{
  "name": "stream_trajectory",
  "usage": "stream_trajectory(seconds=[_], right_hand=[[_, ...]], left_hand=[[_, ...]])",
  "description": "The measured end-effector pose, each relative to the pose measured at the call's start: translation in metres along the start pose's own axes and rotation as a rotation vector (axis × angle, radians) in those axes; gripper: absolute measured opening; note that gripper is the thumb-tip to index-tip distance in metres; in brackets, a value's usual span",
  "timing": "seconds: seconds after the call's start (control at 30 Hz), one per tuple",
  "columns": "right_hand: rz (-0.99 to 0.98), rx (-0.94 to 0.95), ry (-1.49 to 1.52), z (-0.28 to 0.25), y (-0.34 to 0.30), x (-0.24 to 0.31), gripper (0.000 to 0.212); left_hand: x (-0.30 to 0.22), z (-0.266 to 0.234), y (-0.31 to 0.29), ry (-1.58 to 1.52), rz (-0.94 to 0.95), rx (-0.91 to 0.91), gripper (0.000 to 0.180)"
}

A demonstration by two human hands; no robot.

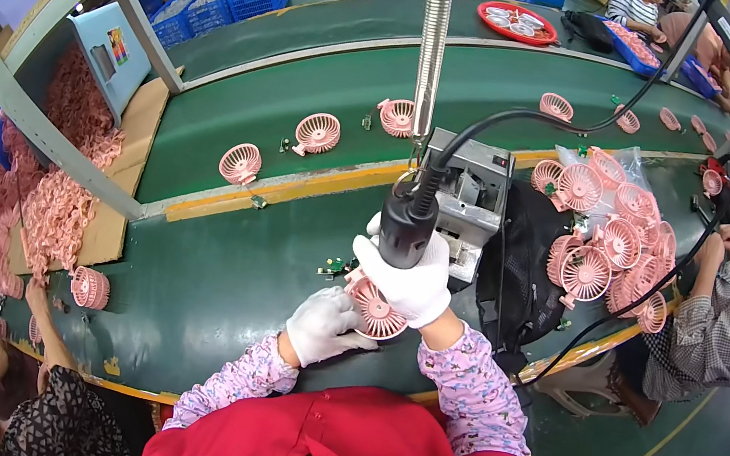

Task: The person puts on gloves, places circuit boards into fan housings, fastens them using an electric screwdriver, and places the assembled housings onto the conveyor belt.

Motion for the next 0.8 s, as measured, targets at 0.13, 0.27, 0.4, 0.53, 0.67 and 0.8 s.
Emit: stream_trajectory(seconds=[0.13, 0.27, 0.4, 0.53, 0.67, 0.8], right_hand=[[0.053, 0.149, 0.062, 0.006, 0.001, -0.001, 0.023], [0.094, 0.144, 0.048, 0.007, -0.005, 0.01, 0.029], [-0.355, -0.09, -0.037, -0.013, 0.005, 0.052, 0.027], [-0.398, -0.237, -0.151, -0.034, 0.024, 0.048, 0.022], [-0.331, -0.215, -0.158, -0.04, 0.024, 0.031, 0.023], [-0.295, -0.153, -0.163, -0.022, 0.002, 0.043, 0.023]], left_hand=[[-0.001, 0.0, -0.001, 0.021, 0.002, 0.003, 0.029], [-0.002, -0.004, -0.001, 0.007, 0.018, -0.057, 0.025], [-0.005, -0.007, 0.0, -0.004, -0.033, -0.092, 0.025], [-0.002, -0.002, -0.002, 0.038, -0.057, 0.006, 0.026], [-0.001, 0.0, -0.001, 0.031, -0.048, 0.002, 0.026], [0.0, 0.001, -0.004, 0.015, -0.06, -0.006, 0.026]])
Point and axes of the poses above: each hand's wrist, its own y-axis towards the middle knuckle, its own z-axis out of the palm, x = y × z, the point moved 8 cm from there along y, towards the middle knuckle, and after that the axes turned 13 degrees about -x, right-handed, at the moved point
